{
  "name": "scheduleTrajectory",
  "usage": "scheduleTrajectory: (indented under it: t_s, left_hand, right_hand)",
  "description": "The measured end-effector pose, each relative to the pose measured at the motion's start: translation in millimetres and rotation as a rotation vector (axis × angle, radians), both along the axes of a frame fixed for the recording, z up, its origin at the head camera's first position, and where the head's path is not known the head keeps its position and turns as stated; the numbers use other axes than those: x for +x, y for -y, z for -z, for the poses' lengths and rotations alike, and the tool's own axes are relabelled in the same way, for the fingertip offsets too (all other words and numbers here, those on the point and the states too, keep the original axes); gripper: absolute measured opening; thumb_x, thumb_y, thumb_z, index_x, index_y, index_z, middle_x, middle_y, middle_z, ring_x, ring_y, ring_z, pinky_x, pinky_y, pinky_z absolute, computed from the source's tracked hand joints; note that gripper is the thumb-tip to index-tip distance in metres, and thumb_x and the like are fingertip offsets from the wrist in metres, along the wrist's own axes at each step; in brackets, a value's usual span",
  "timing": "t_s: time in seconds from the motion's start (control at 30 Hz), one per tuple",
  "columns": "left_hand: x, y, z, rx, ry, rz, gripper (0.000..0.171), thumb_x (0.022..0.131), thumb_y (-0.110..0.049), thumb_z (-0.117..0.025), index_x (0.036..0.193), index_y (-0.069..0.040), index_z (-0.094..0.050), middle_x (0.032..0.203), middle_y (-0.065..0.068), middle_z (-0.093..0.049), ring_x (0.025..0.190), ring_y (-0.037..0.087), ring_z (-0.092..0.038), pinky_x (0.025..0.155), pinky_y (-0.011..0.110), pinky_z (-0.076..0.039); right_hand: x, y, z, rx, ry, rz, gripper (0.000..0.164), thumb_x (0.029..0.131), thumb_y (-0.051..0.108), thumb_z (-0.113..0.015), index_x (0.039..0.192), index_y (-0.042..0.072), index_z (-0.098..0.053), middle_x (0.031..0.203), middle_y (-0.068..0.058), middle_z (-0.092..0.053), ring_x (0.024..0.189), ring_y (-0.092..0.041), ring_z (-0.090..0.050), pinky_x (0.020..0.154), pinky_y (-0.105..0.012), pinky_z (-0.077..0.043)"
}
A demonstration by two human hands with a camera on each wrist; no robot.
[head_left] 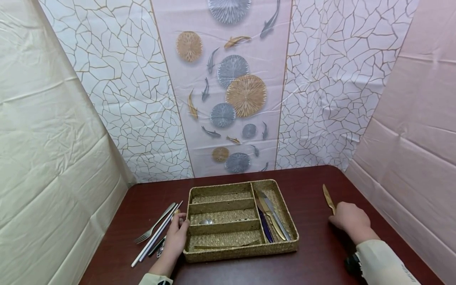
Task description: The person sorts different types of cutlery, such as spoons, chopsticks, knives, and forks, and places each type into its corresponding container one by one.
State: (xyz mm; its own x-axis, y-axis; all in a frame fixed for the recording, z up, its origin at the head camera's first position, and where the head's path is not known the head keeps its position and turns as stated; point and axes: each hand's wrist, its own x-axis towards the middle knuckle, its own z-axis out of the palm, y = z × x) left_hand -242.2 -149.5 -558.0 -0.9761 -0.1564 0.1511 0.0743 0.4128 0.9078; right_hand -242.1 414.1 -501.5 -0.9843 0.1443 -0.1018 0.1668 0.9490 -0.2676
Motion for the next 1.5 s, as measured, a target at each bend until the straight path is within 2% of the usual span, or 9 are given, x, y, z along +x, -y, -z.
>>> scheduleTrajectory:
  t_s: [0.23,0.43,0.63,0.83,1.13,1.5]
  left_hand:
    - [0.1,-1,-1.1,-0.005,-0.002,-0.008,0.025,0.100,-0.018,-0.051,0.123,-0.007,-0.053,0.083,0.007,-0.046,0.069,0.021,-0.045,0.065,0.037,-0.039]
    - [0.1,-1,-0.9,-0.008,-0.008,-0.010,0.025,0.100,-0.017,-0.051,0.123,-0.006,-0.053,0.083,0.008,-0.046,0.068,0.021,-0.046,0.065,0.036,-0.039]
    - [1.6,-2,-1.4,-0.005,-0.016,-0.017,0.026,0.100,-0.017,-0.052,0.123,-0.005,-0.053,0.082,0.008,-0.047,0.068,0.022,-0.046,0.064,0.037,-0.040]
    - [3.4,-3,-3.0,-0.009,0.008,-0.012,0.026,0.100,-0.018,-0.051,0.124,-0.007,-0.053,0.084,0.008,-0.047,0.069,0.022,-0.046,0.065,0.037,-0.039]
    - [3.0,-1,-3.1,-0.025,0.019,-0.015,0.027,0.101,-0.019,-0.051,0.125,-0.008,-0.053,0.085,0.008,-0.047,0.070,0.021,-0.046,0.065,0.037,-0.038]
    - [1.5,-1,-2.6,-0.022,0.015,-0.010,0.027,0.101,-0.019,-0.050,0.125,-0.007,-0.053,0.085,0.008,-0.046,0.069,0.021,-0.045,0.065,0.036,-0.038]
  right_hand:
    - [-0.7,2,2.7,-0.005,0.007,0.003,0.032,0.078,0.039,-0.070,0.069,0.010,-0.060,0.068,-0.011,-0.059,0.059,-0.028,-0.052,0.053,-0.050,-0.046]
    - [1.4,6,6.8,-0.047,0.020,-0.019,0.034,0.082,0.039,-0.068,0.067,0.010,-0.059,0.056,-0.005,-0.060,0.051,-0.023,-0.054,0.054,-0.045,-0.046]
    - [3.4,17,7.3,-0.057,-0.014,-0.045,0.033,0.079,0.037,-0.069,0.065,0.010,-0.059,0.053,-0.004,-0.059,0.050,-0.022,-0.053,0.055,-0.045,-0.046]
    - [3.2,29,6.8,-0.060,-0.012,-0.063,0.033,0.080,0.037,-0.070,0.064,0.010,-0.059,0.053,-0.004,-0.059,0.049,-0.022,-0.053,0.054,-0.043,-0.046]
    - [4.1,46,-2.8,-0.057,-0.080,-0.098,0.032,0.078,0.035,-0.070,0.062,0.011,-0.057,0.051,-0.003,-0.057,0.048,-0.020,-0.051,0.052,-0.041,-0.045]
    - [7.3,86,-26.2,-0.088,-0.154,-0.120,0.029,0.074,0.030,-0.070,0.057,0.014,-0.053,0.047,0.002,-0.048,0.042,-0.017,-0.045,0.043,-0.034,-0.038]
